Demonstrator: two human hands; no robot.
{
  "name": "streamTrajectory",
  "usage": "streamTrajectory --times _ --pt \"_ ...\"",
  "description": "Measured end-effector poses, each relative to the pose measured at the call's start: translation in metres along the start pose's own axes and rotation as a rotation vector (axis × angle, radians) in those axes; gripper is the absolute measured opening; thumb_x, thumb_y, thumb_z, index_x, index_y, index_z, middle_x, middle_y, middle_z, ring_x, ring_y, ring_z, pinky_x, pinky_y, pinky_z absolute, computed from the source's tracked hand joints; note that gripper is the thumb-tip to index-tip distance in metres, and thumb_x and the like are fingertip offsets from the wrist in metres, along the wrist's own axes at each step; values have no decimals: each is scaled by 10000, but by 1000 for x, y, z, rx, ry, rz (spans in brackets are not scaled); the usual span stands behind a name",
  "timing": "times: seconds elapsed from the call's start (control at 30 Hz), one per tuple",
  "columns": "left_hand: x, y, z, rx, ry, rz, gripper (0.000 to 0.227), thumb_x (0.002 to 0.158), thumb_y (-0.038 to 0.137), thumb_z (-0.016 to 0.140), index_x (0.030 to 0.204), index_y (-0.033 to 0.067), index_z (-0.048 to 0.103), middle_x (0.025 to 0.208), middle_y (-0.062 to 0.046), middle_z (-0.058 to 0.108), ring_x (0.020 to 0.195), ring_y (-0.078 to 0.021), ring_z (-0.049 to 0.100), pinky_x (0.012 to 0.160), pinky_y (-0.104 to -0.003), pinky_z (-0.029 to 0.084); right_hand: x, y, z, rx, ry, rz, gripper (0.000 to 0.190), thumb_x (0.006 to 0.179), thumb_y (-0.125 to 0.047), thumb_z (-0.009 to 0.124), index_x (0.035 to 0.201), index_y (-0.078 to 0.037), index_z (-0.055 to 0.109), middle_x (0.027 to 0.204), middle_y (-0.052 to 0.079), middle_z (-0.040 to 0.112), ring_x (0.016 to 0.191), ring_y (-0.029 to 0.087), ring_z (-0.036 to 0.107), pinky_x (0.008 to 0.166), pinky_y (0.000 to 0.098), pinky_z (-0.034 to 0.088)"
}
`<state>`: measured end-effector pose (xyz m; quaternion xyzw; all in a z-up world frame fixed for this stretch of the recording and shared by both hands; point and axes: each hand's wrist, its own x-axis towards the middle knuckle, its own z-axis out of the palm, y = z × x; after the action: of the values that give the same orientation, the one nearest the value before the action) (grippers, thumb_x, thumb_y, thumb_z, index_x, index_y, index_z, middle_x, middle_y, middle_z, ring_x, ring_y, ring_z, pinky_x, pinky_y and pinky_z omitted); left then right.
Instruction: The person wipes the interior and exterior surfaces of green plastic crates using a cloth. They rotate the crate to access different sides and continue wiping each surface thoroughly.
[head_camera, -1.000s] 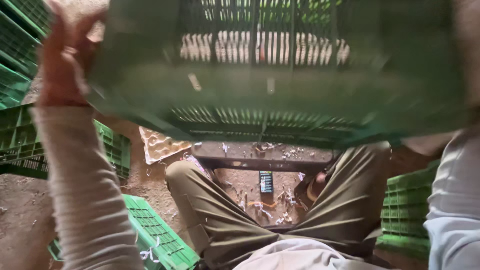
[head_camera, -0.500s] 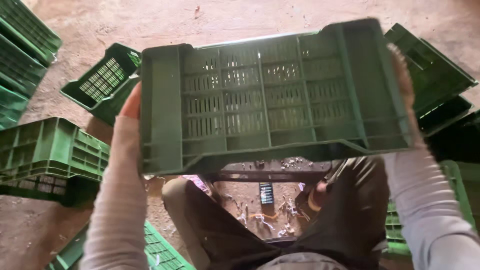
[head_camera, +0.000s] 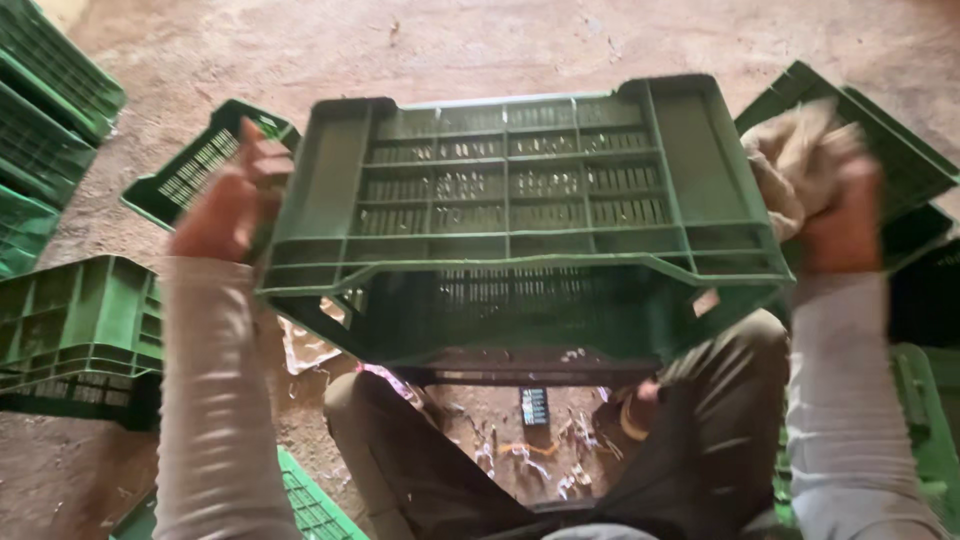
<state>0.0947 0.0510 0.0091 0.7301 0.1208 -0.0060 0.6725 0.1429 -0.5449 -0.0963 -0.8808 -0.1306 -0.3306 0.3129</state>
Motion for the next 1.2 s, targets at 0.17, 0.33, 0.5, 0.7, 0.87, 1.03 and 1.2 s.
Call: streamTrajectory --times 0.17,0.33,0.5,0.7,0.87,1.03,1.2 --pt "9 15 28 208 -20 451 529 1114 486 428 1402 65 565 1292 -105 630 1108 -166 621 917 -317 512 23 -17 -53 37 -52 -75 371 1109 -241 568 1377 11 521 1245 238 623 1109 358 663 956 447 527" --pt "20 -21 137 460 -33 934 358 1038 312 619 1231 23 705 1217 -111 726 1127 -228 693 975 -328 545 66 -70 -41 -16 -259 121 497 1027 -334 642 1454 -96 553 1264 216 649 1105 336 669 933 446 527" --pt "8 -33 173 837 32 888 405 1021 389 606 1215 46 697 1376 -155 652 1294 -326 594 1082 -416 414 57 -105 -52 -32 -429 28 641 944 -426 715 1532 -204 585 1282 193 675 1102 314 675 909 444 528" --pt "-7 -40 175 938 17 965 684 911 553 705 1323 11 635 1390 -180 600 1325 -353 506 1085 -494 304 38 -97 -36 -135 -376 -439 625 996 -361 689 1561 -128 560 1503 176 602 1392 356 566 1134 473 464" --pt "-8 -34 176 991 19 961 738 873 582 736 1327 13 617 1408 -166 597 1357 -321 485 1109 -496 304 50 -85 -2 -91 -372 -290 613 924 -362 696 1500 -180 597 1416 159 651 1268 366 649 1079 435 532" --pt "-8 -39 180 969 12 891 653 851 497 758 1312 53 626 1370 -125 626 1339 -285 511 1114 -484 294 102 -50 44 -279 -235 -286 531 917 -378 782 1391 -161 682 1210 207 721 1033 428 708 925 473 576" --pt "0 -42 178 861 90 829 618 764 497 800 1254 140 683 1333 -52 670 1338 -278 523 1110 -445 318 90 -29 47 -280 -324 -327 466 929 -430 750 1294 -149 682 1069 152 751 953 358 724 836 431 600"
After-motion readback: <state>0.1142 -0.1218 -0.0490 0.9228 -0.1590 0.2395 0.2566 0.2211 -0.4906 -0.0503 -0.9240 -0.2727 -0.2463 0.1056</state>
